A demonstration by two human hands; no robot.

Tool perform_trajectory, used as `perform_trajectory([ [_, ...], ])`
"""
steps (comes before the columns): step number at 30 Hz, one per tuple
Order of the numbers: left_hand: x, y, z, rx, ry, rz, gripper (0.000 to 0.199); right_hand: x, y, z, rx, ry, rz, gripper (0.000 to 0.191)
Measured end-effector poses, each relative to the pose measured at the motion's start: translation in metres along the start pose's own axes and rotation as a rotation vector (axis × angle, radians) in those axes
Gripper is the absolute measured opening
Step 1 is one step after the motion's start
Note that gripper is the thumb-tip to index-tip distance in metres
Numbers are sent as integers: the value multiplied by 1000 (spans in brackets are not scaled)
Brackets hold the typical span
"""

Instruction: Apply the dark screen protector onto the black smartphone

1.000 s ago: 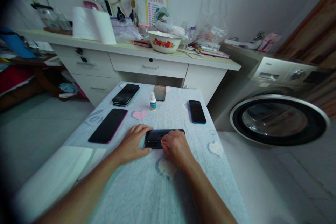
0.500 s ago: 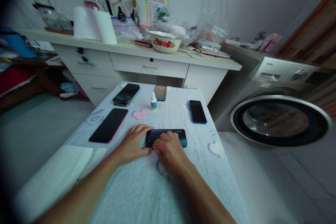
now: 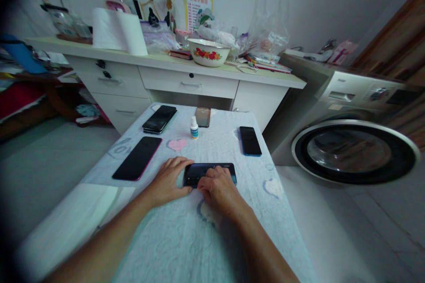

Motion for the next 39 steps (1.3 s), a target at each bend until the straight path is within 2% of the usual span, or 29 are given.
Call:
perform_trajectory([
  [23,-1,0,0,-6,14,-9,62,43,19,-27,-132,-14,175,14],
  [33,-2,1,1,2,20,5,62,67,28,-34,-175,-137,359,13],
  [39,-2,1,1,-2,24,4,62,75,32,-38,-179,-163,414,11],
])
Point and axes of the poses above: each hand's wrist, its own y-axis away from the middle knuckle, its own z-axis out of the palm, x = y × z, the point moved 6 cm from there along -y, towards the middle knuckle, and after that the axes turned 5 degrees about z, right-handed, at the moved point
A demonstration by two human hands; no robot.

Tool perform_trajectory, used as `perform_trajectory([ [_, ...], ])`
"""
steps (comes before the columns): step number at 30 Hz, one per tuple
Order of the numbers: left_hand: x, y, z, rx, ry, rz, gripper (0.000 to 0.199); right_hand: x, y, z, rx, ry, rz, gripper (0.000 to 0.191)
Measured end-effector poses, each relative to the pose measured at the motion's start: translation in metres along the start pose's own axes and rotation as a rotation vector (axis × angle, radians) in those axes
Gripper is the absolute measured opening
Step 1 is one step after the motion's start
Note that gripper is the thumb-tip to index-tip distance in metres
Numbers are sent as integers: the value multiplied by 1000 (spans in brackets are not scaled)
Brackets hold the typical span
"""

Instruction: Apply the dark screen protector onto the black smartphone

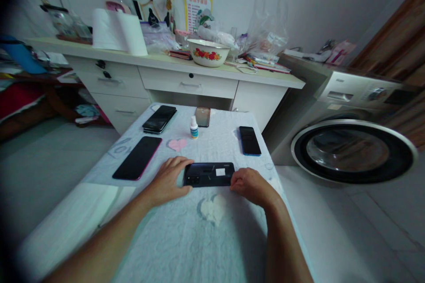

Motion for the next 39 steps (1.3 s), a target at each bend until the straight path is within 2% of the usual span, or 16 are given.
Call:
perform_trajectory([
  [4,-1,0,1,3,-7,3,62,6,2,-3,-16,-50,34,11],
  [8,-2,0,2,0,-11,6,62,8,2,-7,30,-49,32,12],
  [15,1,0,0,-9,-16,-4,61,-3,0,-5,10,-8,6,11],
  [33,-1,0,3,0,-33,-1,62,-52,-6,23,147,84,-300,10],
  [39,0,-1,1,-4,-32,-9,63,-58,-10,32,203,79,-370,10],
])
Point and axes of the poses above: each hand's wrist, its own y-axis away from the middle knuckle, its own z-axis out of the palm, x = y × z, the point moved 6 cm from there along -y, towards the middle knuckle, and after that the axes turned 5 degrees about z, right-handed, at the moved point
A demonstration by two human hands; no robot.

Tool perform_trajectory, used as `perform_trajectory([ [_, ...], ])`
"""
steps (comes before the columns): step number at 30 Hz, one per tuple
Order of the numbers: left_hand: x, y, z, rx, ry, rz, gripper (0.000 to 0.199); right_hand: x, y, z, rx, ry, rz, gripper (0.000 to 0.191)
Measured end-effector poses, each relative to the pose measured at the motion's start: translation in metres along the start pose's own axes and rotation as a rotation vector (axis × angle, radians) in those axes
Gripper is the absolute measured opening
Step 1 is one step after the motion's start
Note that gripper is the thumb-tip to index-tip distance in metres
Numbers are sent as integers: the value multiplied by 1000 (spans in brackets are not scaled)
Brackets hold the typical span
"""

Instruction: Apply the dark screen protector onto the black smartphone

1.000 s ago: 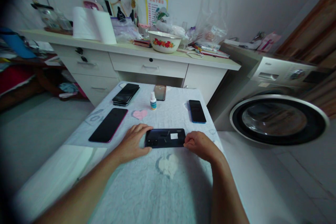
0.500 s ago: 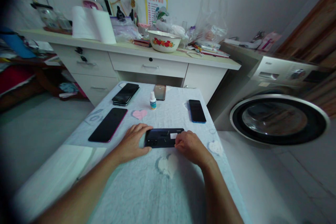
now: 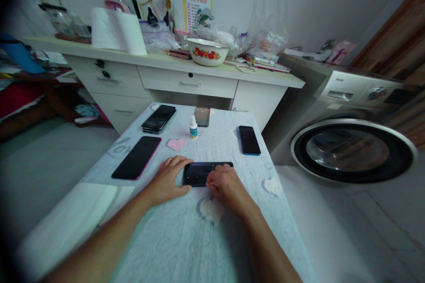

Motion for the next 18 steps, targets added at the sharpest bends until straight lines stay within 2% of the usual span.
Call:
perform_trajectory([
  [8,3,-2,-2,-9,-6,-10,62,3,-7,10,68,50,-15,11],
  [18,3,-1,0,-17,-4,-11,63,7,-15,15,134,137,76,13],
])
Point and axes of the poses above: each hand's wrist, its own y-axis away from the middle knuckle, its own z-axis out of the palm, x = y × z, the point moved 6 cm from there along -y, towards the middle knuckle, and after that the axes turned 5 degrees about z, right-handed, at the moved point
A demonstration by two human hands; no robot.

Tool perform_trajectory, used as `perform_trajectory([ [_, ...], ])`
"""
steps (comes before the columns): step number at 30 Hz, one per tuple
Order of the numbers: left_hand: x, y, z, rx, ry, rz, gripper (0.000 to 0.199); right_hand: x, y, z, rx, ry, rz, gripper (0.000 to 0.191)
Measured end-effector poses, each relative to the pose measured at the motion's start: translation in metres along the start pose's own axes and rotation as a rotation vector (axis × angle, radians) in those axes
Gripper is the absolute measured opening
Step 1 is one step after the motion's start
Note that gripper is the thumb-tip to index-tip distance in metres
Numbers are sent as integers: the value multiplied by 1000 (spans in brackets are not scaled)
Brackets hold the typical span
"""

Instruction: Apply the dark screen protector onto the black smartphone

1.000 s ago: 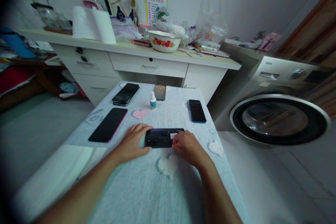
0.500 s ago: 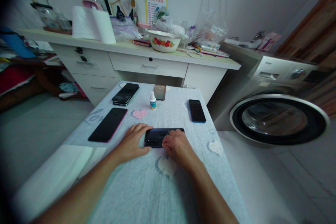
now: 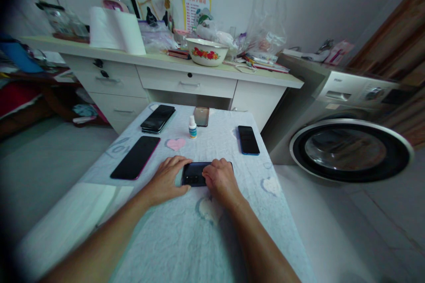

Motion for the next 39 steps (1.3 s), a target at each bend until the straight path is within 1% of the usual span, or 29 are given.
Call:
perform_trajectory([
  [4,0,0,0,5,-3,-1,63,-1,-3,-1,25,34,23,16],
  [12,1,0,-1,8,-2,9,61,0,-10,-3,10,88,108,17],
  [17,0,0,0,11,-7,17,62,5,-10,-5,3,119,180,18],
  [23,0,1,-1,17,-7,16,61,8,-8,-8,22,145,230,19],
  [26,0,0,-1,8,-5,6,61,5,-8,-8,16,143,208,18],
  [33,0,0,0,11,-10,13,62,-8,-7,0,-7,83,77,17],
  [36,2,-1,-1,12,-2,14,62,-10,-7,1,-2,82,67,17],
  [39,2,-1,-2,10,2,3,62,-8,-7,-1,25,87,87,19],
])
Point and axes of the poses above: each hand's wrist, its own y-axis away from the middle knuckle, its own z-axis out of the palm, x = y × z, the point moved 6 cm from there along -y, towards the middle knuckle, and after that the axes turned 5 degrees about z, right-handed, at the moved point
